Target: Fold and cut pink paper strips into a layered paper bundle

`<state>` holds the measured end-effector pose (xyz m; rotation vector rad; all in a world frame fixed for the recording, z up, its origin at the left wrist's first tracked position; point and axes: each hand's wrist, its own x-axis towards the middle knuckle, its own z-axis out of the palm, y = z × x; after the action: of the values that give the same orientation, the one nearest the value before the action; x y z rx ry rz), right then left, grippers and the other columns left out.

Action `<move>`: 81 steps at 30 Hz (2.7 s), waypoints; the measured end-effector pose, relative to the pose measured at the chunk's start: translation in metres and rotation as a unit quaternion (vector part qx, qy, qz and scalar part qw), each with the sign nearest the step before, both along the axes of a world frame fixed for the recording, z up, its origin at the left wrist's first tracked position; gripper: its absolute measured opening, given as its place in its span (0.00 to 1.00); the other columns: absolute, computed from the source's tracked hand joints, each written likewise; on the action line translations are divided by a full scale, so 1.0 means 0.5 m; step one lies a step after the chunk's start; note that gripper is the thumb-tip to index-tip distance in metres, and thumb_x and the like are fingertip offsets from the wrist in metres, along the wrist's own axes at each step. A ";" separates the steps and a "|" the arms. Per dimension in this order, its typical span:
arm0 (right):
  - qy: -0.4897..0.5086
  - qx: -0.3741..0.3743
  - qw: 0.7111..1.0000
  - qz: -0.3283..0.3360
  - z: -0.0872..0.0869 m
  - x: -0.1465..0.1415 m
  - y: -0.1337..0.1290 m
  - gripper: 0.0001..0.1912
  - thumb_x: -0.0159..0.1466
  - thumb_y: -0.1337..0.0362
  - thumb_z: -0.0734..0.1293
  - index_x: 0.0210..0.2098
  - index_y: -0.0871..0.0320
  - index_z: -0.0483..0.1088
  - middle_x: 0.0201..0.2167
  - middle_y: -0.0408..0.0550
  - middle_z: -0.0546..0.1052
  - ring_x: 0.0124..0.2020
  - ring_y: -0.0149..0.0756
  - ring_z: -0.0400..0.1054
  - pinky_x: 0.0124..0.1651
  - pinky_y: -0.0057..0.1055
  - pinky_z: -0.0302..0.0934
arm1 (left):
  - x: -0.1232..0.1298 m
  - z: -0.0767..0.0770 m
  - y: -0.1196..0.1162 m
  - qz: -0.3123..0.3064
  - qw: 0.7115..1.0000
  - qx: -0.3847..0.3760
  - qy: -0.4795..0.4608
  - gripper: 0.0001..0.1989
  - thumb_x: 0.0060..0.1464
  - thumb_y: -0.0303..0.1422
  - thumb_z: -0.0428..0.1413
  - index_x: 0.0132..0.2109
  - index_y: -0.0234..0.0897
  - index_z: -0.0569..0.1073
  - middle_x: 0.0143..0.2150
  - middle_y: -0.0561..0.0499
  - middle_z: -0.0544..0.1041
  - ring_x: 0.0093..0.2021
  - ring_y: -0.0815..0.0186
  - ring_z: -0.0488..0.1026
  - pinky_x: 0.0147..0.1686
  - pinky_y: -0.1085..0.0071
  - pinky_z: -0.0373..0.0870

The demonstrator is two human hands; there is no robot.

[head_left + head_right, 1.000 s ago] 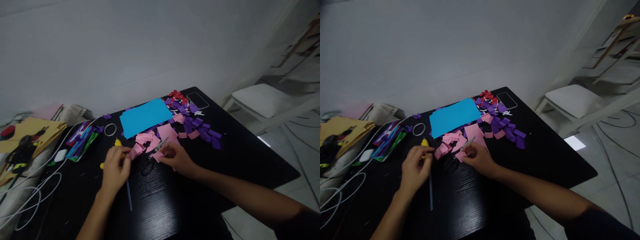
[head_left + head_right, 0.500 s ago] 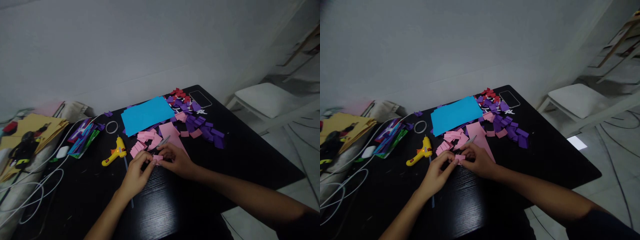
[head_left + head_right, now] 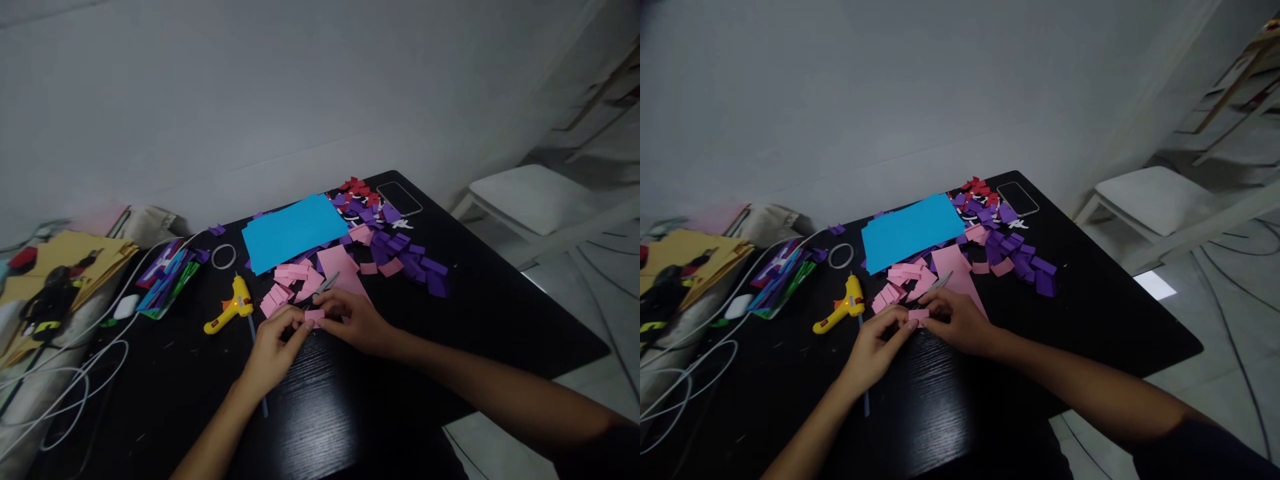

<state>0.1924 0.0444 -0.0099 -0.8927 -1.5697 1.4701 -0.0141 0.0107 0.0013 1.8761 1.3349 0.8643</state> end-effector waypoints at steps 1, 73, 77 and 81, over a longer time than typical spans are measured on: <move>-0.011 0.014 1.000 -0.003 0.001 0.001 0.001 0.09 0.62 0.65 0.72 0.42 0.59 0.75 0.33 0.45 0.81 0.34 0.34 0.77 0.40 0.30 0.69 | -0.002 0.000 0.000 -0.005 1.000 0.017 0.003 0.08 0.68 0.35 0.57 0.40 0.39 0.76 0.38 0.51 0.75 0.38 0.65 0.72 0.37 0.70 0.67; -0.443 0.345 0.810 0.170 -0.028 0.096 -0.162 0.37 0.71 0.65 0.63 0.75 0.62 0.48 0.76 0.55 0.50 0.77 0.50 0.42 0.75 0.52 0.49 | 0.067 -0.070 -0.228 -0.018 0.906 0.201 0.372 0.34 0.65 0.38 0.55 0.74 0.36 0.57 0.73 0.41 0.64 0.69 0.50 0.66 0.61 0.54 0.71; -0.444 0.338 0.812 0.172 -0.028 0.092 -0.170 0.40 0.70 0.63 0.64 0.76 0.62 0.45 0.77 0.54 0.48 0.78 0.50 0.40 0.76 0.53 0.48 | 0.067 -0.072 -0.224 -0.014 0.902 0.213 0.375 0.34 0.65 0.39 0.55 0.74 0.34 0.58 0.73 0.41 0.64 0.68 0.50 0.68 0.60 0.54 0.72; -0.442 0.335 0.815 0.168 -0.031 0.086 -0.177 0.40 0.70 0.64 0.64 0.76 0.62 0.44 0.77 0.54 0.48 0.78 0.49 0.39 0.76 0.52 0.46 | 0.067 -0.070 -0.222 -0.013 0.895 0.232 0.381 0.32 0.65 0.40 0.55 0.71 0.33 0.62 0.72 0.41 0.65 0.66 0.50 0.70 0.58 0.55 0.73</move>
<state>0.2352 -0.0442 -0.0253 -0.9238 -2.8080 0.5284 0.0192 -0.1003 -0.0340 2.7869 1.6272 0.4465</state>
